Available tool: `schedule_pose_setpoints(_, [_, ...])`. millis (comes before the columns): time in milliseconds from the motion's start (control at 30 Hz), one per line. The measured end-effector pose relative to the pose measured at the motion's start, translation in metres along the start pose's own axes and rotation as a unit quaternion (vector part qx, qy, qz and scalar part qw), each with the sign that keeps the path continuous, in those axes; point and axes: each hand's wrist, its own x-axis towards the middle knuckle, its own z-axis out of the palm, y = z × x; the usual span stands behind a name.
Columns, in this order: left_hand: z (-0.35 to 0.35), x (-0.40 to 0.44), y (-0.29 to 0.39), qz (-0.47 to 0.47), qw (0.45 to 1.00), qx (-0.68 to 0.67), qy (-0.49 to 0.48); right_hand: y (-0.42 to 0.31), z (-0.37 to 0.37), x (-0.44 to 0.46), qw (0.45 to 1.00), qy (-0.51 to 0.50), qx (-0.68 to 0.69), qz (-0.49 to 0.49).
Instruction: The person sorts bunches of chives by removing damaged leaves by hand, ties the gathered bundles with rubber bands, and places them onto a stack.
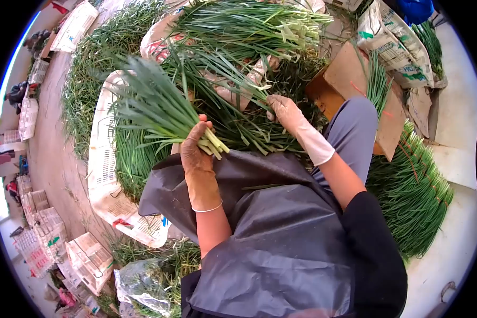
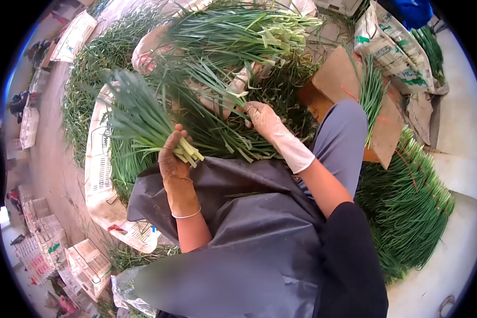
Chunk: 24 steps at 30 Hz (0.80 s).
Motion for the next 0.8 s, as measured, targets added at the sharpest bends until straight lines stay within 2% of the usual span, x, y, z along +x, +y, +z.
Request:
schedule_pose_setpoints(33, [0.002, -0.001, -0.008, -0.013, 0.999, 0.031, 0.013, 0.013, 0.004, 0.002, 0.998, -0.006, 0.048, -0.034])
schedule_pose_setpoints(67, [0.004, -0.004, -0.014, -0.029, 0.997, 0.066, 0.026, 0.015, 0.009, -0.004, 0.998, -0.007, 0.051, -0.027])
schedule_pose_setpoints(133, [0.002, 0.002, -0.031, -0.031, 0.996, 0.08, -0.003, 0.009, 0.021, -0.006, 0.992, 0.061, 0.104, -0.026])
schedule_pose_setpoints(167, [0.01, 0.0, -0.037, -0.023, 0.996, 0.088, -0.023, 0.007, 0.028, -0.01, 0.981, 0.078, 0.175, -0.021])
schedule_pose_setpoints(200, [0.015, -0.002, -0.043, -0.017, 0.994, 0.097, -0.04, 0.007, 0.032, -0.012, 0.982, 0.071, 0.175, -0.018])
schedule_pose_setpoints(267, [0.017, -0.003, -0.057, -0.029, 0.993, 0.111, -0.009, 0.006, 0.038, -0.021, 0.986, 0.05, 0.125, -0.093])
schedule_pose_setpoints(300, [0.009, 0.0, -0.067, -0.04, 0.995, 0.089, 0.0, -0.006, 0.042, -0.03, 0.985, 0.025, 0.168, -0.03])
schedule_pose_setpoints(367, [-0.001, 0.005, -0.074, -0.075, 0.995, 0.065, 0.013, 0.0, 0.05, -0.031, 0.988, 0.064, -0.002, -0.139])
schedule_pose_setpoints(400, [-0.001, 0.005, -0.074, -0.085, 0.994, 0.068, 0.02, -0.001, 0.051, -0.033, 0.97, 0.098, -0.107, -0.194])
schedule_pose_setpoints(433, [0.0, 0.006, -0.076, -0.088, 0.994, 0.066, 0.023, -0.002, 0.049, -0.034, 0.971, 0.097, -0.109, -0.191])
schedule_pose_setpoints(500, [0.006, 0.006, -0.078, -0.061, 0.997, 0.04, 0.022, -0.009, 0.047, -0.036, 0.912, 0.141, -0.262, -0.281])
schedule_pose_setpoints(533, [0.006, 0.006, -0.076, -0.062, 0.997, 0.039, 0.024, -0.008, 0.046, -0.037, 0.913, 0.14, -0.263, -0.28])
schedule_pose_setpoints(600, [0.007, 0.009, -0.069, -0.034, 0.999, 0.02, 0.03, 0.0, 0.035, -0.039, 0.94, 0.188, -0.205, -0.198])
schedule_pose_setpoints(633, [0.007, 0.011, -0.064, -0.003, 0.998, 0.028, 0.061, 0.014, 0.024, -0.033, 0.922, 0.22, -0.253, -0.195])
schedule_pose_setpoints(667, [0.0, 0.013, -0.056, -0.015, 0.999, 0.013, 0.042, 0.02, 0.007, -0.03, 0.879, 0.183, -0.429, -0.1])
schedule_pose_setpoints(733, [-0.005, 0.015, -0.048, -0.001, 1.0, -0.006, 0.011, 0.055, -0.026, -0.013, 0.764, 0.079, -0.639, 0.05])
schedule_pose_setpoints(767, [-0.004, 0.013, -0.048, -0.003, 1.0, -0.006, 0.01, 0.046, -0.024, -0.018, 0.764, 0.08, -0.639, 0.051])
schedule_pose_setpoints(800, [0.0, 0.013, -0.05, -0.008, 1.0, 0.003, -0.002, 0.023, -0.019, -0.022, 0.89, 0.065, -0.451, -0.013])
